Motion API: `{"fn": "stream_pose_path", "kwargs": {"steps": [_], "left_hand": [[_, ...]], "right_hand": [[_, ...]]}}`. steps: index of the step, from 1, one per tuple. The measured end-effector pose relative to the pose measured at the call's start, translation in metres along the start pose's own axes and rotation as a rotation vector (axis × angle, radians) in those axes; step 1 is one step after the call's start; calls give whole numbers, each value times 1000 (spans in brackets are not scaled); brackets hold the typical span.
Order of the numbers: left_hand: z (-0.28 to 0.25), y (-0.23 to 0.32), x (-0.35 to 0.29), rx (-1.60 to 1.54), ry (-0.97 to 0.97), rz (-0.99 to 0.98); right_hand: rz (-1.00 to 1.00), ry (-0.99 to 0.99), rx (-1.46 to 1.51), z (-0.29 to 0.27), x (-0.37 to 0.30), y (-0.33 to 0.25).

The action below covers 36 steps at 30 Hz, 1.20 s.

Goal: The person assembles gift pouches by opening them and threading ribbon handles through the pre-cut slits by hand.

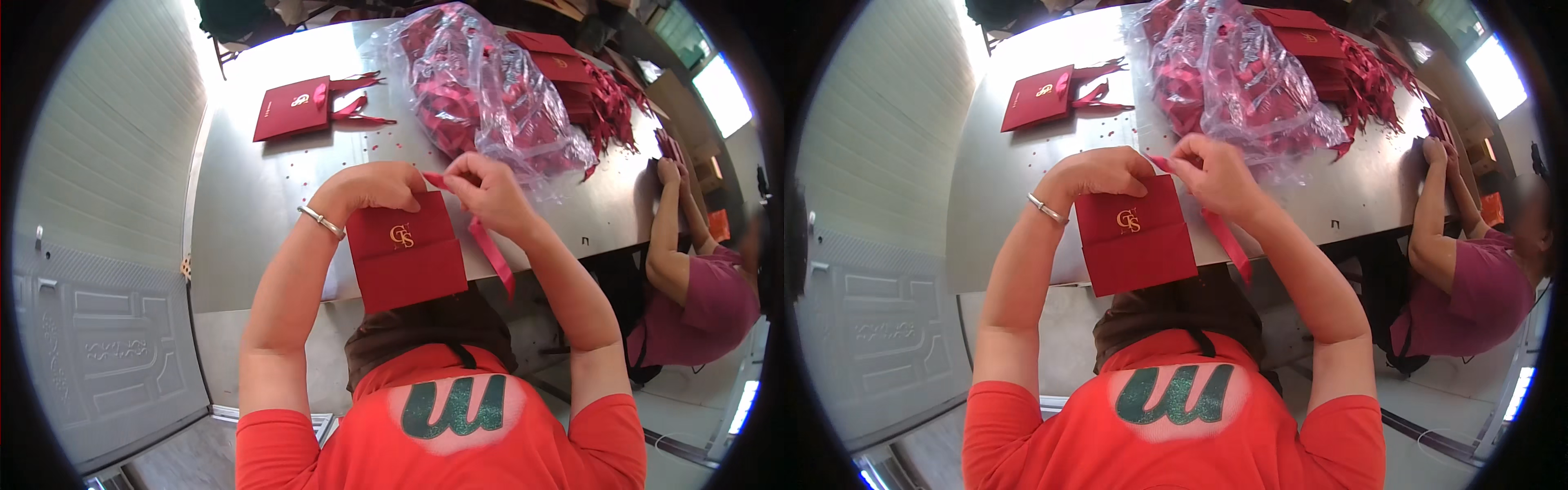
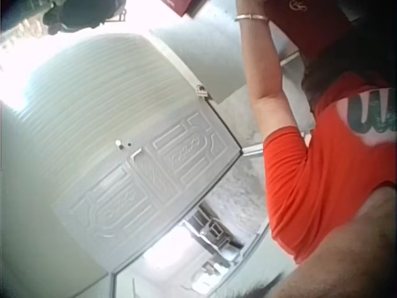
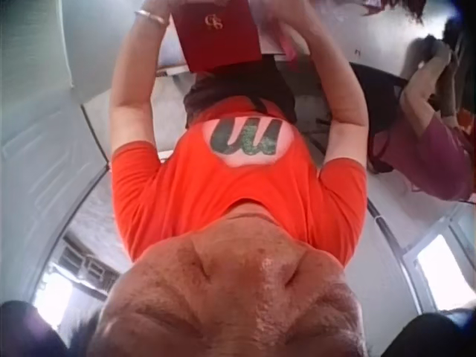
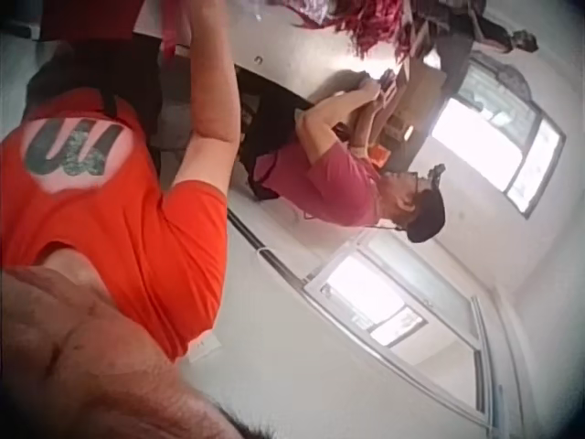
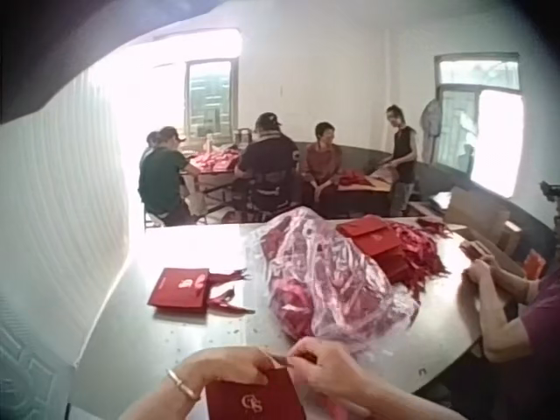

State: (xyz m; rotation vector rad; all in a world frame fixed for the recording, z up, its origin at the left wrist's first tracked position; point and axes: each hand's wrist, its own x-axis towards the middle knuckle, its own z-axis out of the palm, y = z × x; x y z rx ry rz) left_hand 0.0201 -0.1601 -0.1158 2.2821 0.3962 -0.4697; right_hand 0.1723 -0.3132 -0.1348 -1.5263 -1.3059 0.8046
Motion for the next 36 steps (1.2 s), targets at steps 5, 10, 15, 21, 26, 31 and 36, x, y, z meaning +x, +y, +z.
{"fn": "stream_pose_path", "kwargs": {"steps": [5, 10, 15, 21, 26, 31, 36], "left_hand": [[14, -28, -21, -448, 67, -43], [18, -31, -22, -514, 112, -41], [25, -40, -15, -644, 127, 35], [27, -34, -17, -710, 83, 117], [35, -33, -13, -805, 97, 142], [37, -34, -11, -893, 75, 140], [38, -32, -12, -974, -87, 159]], "right_hand": [[-151, 144, -454, 12, 4, 33], [-187, 193, -637, 29, 9, 32], [-223, 279, -645, 28, 14, 39], [72, 144, -182, 16, -10, 15], [114, 198, 54, 17, -10, 2], [69, 205, 2, 19, -16, 9], [23, 131, -69, 25, -22, 12]]}}
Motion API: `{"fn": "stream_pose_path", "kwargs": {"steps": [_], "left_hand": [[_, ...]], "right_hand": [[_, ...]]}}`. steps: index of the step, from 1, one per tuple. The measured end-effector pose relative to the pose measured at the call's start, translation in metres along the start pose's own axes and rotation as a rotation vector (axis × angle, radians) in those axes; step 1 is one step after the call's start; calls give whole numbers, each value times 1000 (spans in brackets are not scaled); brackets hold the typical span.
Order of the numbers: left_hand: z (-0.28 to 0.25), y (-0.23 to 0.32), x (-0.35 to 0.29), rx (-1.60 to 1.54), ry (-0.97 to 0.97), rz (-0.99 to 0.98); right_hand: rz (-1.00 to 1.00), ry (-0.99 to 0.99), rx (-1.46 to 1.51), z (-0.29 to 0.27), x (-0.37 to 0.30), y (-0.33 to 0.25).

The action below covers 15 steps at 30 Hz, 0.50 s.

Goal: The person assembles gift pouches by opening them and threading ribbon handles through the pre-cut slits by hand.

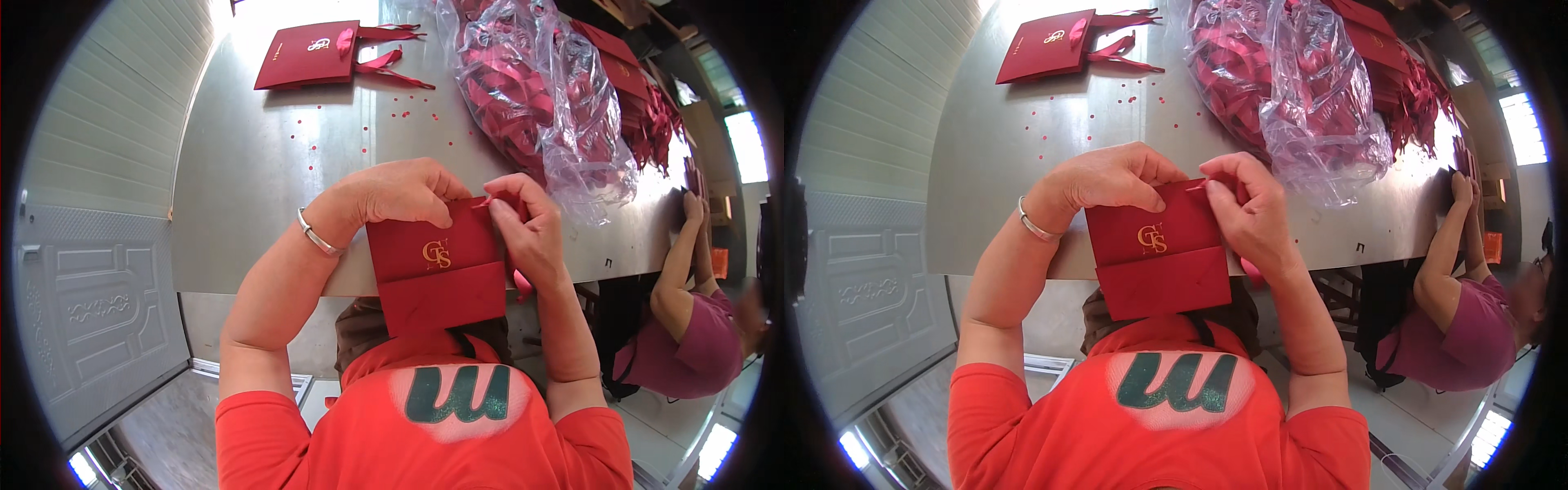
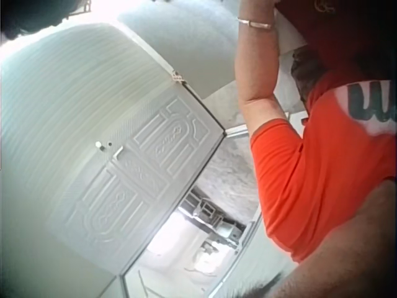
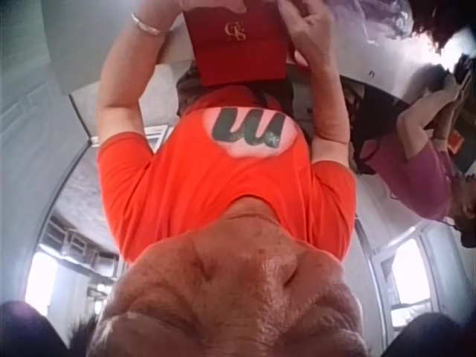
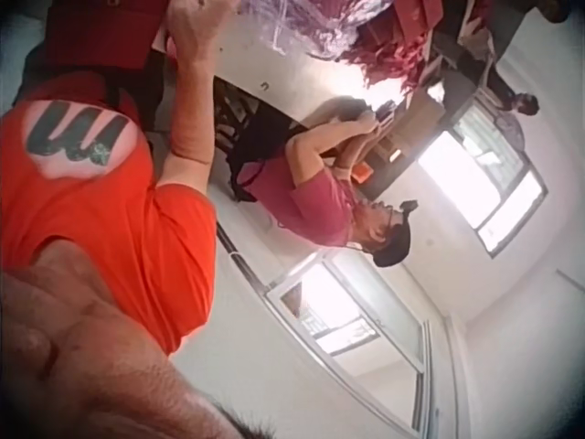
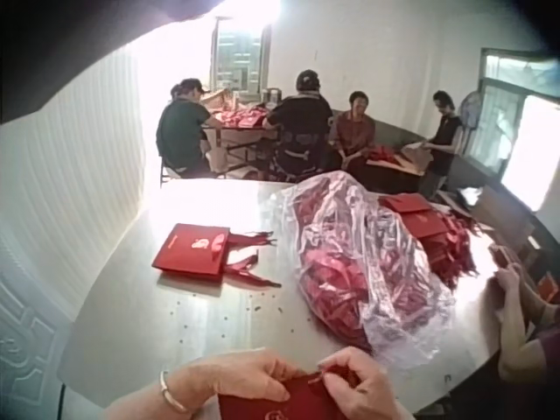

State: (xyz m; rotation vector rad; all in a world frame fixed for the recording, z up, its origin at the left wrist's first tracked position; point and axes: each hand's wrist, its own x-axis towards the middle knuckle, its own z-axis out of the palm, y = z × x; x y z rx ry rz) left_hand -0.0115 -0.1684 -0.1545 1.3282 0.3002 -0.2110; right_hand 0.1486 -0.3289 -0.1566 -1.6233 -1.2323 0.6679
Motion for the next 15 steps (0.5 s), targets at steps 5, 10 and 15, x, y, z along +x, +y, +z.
{"fn": "stream_pose_path", "kwargs": {"steps": [5, 10, 15], "left_hand": [[3, -9, 3, -73, -92, 60], [10, -2, 6, -91, -126, 27], [20, -2, 6, -306, -108, 41]], "right_hand": [[-243, -55, -89, -1, 0, 2], [41, -165, 349, -11, -6, 2], [-75, -96, 426, -8, -13, 10]]}}
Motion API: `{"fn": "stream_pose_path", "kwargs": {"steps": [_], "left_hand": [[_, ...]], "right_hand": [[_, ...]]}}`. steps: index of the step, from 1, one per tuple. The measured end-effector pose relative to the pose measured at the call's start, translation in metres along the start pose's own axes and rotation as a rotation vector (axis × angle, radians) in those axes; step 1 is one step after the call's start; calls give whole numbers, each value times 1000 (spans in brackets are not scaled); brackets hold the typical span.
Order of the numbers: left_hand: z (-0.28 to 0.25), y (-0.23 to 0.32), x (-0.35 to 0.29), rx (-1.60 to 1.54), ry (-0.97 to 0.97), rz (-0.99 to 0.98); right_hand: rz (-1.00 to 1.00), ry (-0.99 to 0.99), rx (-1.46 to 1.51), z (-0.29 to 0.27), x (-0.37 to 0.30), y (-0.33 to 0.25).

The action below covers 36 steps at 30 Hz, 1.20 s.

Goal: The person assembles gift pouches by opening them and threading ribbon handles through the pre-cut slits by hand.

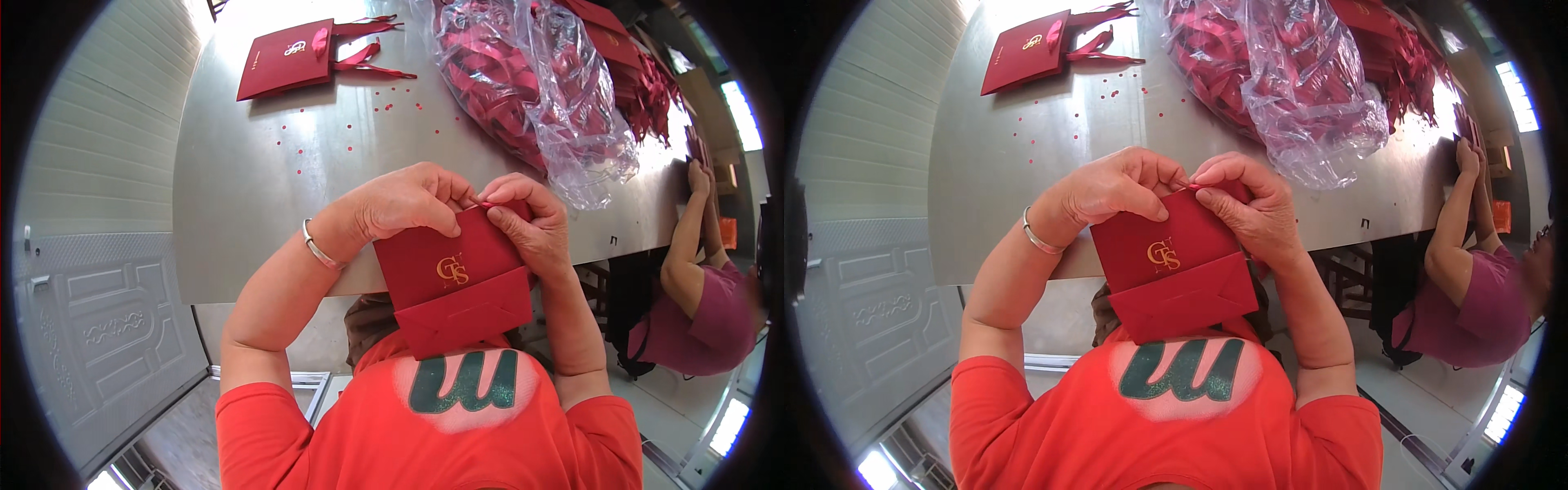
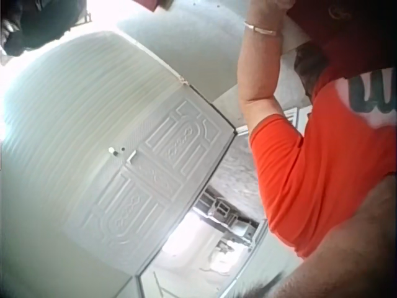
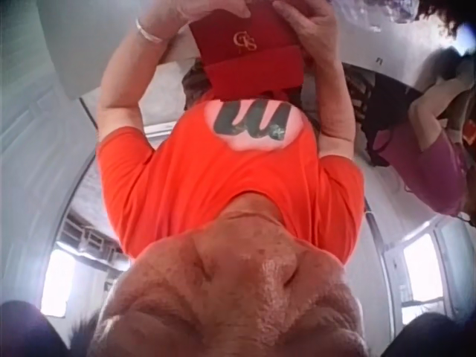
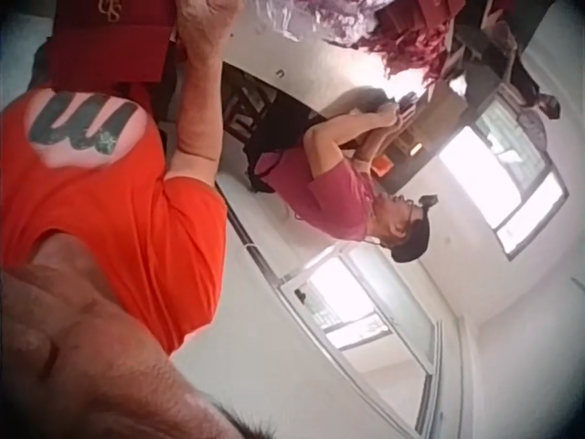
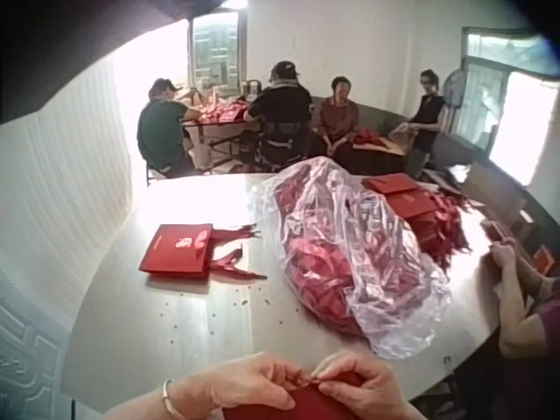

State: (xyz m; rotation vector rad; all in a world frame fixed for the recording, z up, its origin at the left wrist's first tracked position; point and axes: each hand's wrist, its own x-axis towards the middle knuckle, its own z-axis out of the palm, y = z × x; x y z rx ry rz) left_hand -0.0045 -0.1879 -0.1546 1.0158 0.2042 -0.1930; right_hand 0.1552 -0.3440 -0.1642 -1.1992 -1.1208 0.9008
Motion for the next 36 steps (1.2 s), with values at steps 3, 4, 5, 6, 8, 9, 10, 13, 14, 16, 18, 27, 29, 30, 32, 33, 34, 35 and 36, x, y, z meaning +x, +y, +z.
{"fn": "stream_pose_path", "kwargs": {"steps": [3, 4, 5, 6, 8, 9, 10, 13, 14, 16, 18, 27, 29, 30, 32, 33, 34, 35, 36], "left_hand": [[5, -1, 0, -2, 29, -9], [7, -1, 0, -2, 26, -16], [8, -2, 1, -4, 28, -26], [9, -3, 1, -6, 31, -36], [10, -3, 1, -17, 11, -38], [10, -3, 1, -29, -7, -34], [10, -2, 1, -27, -7, -37], [12, -1, -3, -30, 1, -23], [14, 2, -4, 0, 53, -40], [15, 2, -5, 30, 106, -60], [17, 0, -4, 335, 178, -34], [32, 12, -9, 8, 201, -77], [34, 12, -8, 11, 205, -96], [35, 12, -8, 10, 213, -114], [35, 10, -8, -6, 202, -113], [34, 9, -8, -21, 190, -112], [34, 7, -8, -20, 190, -113], [32, 4, -7, -7, 191, -105], [31, 3, -6, 6, 192, -97]], "right_hand": [[-47, 36, 25, 1, -6, -1], [-64, 42, 33, 1, -8, -1], [-62, 47, 35, 0, -10, -1], [-78, 48, 31, 0, -12, 0], [-94, 51, 30, 1, -16, 1], [-93, 56, 31, 1, -16, 1], [-91, 61, 32, 1, -16, 1], [-107, 59, 20, 3, -14, 2], [-107, 61, 22, 2, -15, 2], [-101, 109, -164, 0, -18, 3], [-180, 88, -310, 1, -15, -5], [-128, 121, -154, 1, -15, -1], [-109, 121, -120, 1, -17, 2], [-103, 126, -71, 2, -20, 2], [-97, 132, -21, 3, -22, 2], [-85, 134, 32, 5, -23, 2], [-73, 136, 85, 5, -23, 2], [-75, 137, 85, 5, -24, 3], [-93, 121, 73, 5, -25, 5]]}}
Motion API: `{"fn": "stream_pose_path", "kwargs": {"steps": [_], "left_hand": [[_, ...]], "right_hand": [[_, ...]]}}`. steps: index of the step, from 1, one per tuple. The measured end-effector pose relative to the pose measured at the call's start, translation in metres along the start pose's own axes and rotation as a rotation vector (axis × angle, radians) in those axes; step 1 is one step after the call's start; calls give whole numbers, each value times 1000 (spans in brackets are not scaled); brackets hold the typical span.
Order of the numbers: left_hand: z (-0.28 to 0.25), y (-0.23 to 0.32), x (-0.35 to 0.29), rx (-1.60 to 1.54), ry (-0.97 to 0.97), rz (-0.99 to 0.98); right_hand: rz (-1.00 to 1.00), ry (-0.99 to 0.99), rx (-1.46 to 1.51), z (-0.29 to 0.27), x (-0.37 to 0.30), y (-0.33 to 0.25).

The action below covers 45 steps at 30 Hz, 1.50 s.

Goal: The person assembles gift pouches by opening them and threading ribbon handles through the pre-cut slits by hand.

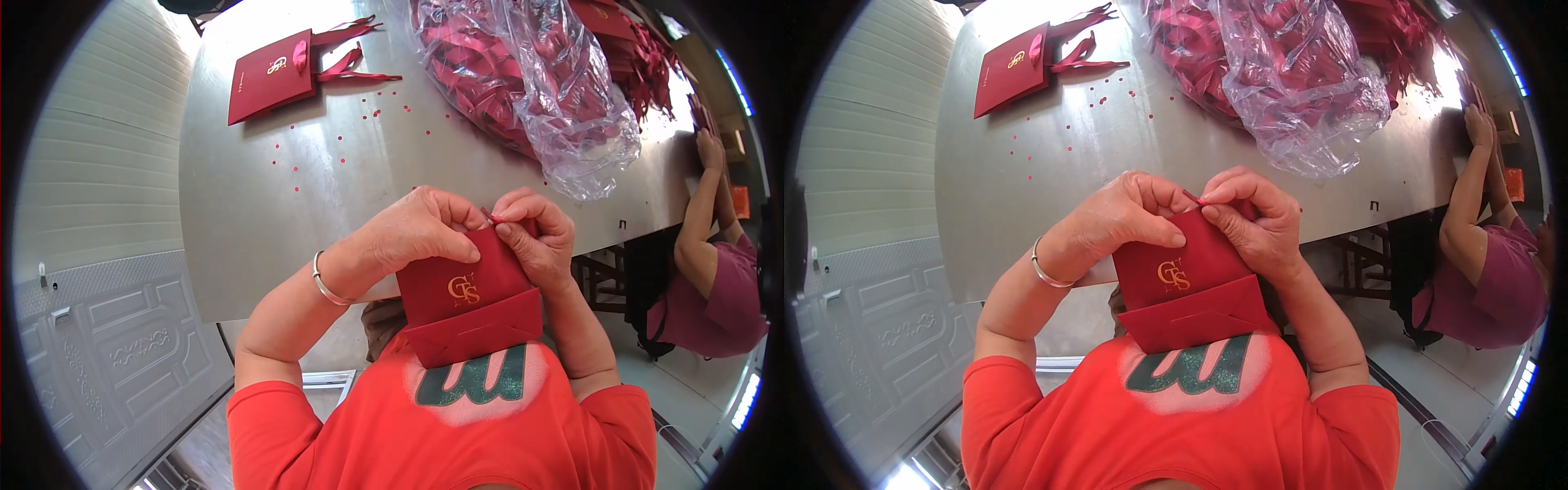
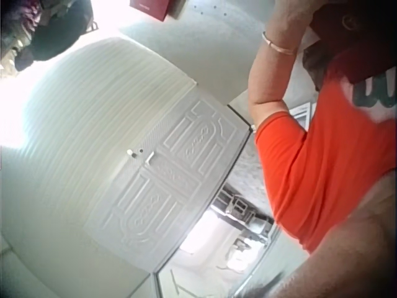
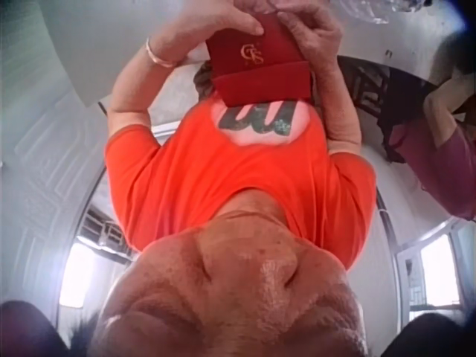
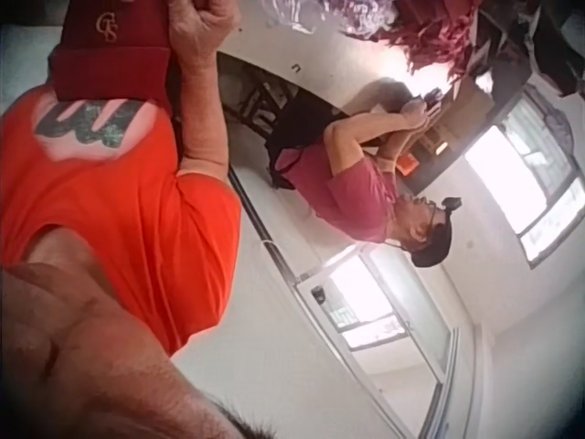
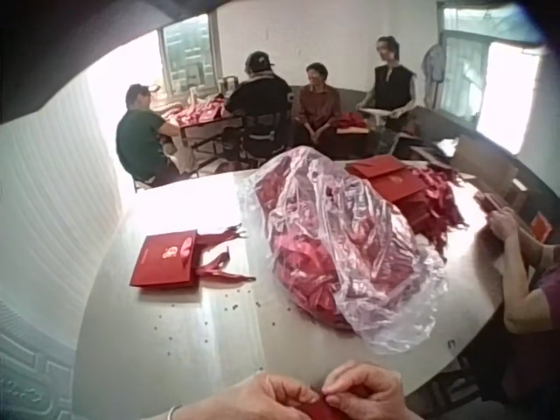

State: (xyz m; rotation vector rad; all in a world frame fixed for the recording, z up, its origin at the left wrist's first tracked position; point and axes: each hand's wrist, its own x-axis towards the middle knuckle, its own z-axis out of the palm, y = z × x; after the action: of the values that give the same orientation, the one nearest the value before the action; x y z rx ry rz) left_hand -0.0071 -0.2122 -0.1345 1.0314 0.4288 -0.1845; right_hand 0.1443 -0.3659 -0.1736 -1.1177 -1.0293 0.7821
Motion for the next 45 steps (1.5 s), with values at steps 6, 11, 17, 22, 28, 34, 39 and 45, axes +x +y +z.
{"fn": "stream_pose_path", "kwargs": {"steps": [6, 11, 17, 22, 28, 34, 39, 45], "left_hand": [[-4, -1, -1, -57, -128, 24], [-1, 3, -3, -36, -107, 55], [4, 6, -6, -26, -13, 1], [-1, 0, -2, -44, -41, 54], [-6, -7, 2, -90, -80, 70], [2, 0, -1, -63, -30, 62], [1, 1, 0, 30, 26, 7], [1, 2, -1, 42, 68, 27]], "right_hand": [[7, -25, 68, 5, -1, -2], [7, -17, 70, 6, 2, -5], [278, 61, 269, -7, 4, -9], [130, 47, 200, 1, 4, 1], [145, 41, 219, 6, 2, 3], [239, 34, 196, 4, 3, -3], [47, 44, -50, -2, 10, -19], [-137, 45, -379, -8, 2, -51]]}}
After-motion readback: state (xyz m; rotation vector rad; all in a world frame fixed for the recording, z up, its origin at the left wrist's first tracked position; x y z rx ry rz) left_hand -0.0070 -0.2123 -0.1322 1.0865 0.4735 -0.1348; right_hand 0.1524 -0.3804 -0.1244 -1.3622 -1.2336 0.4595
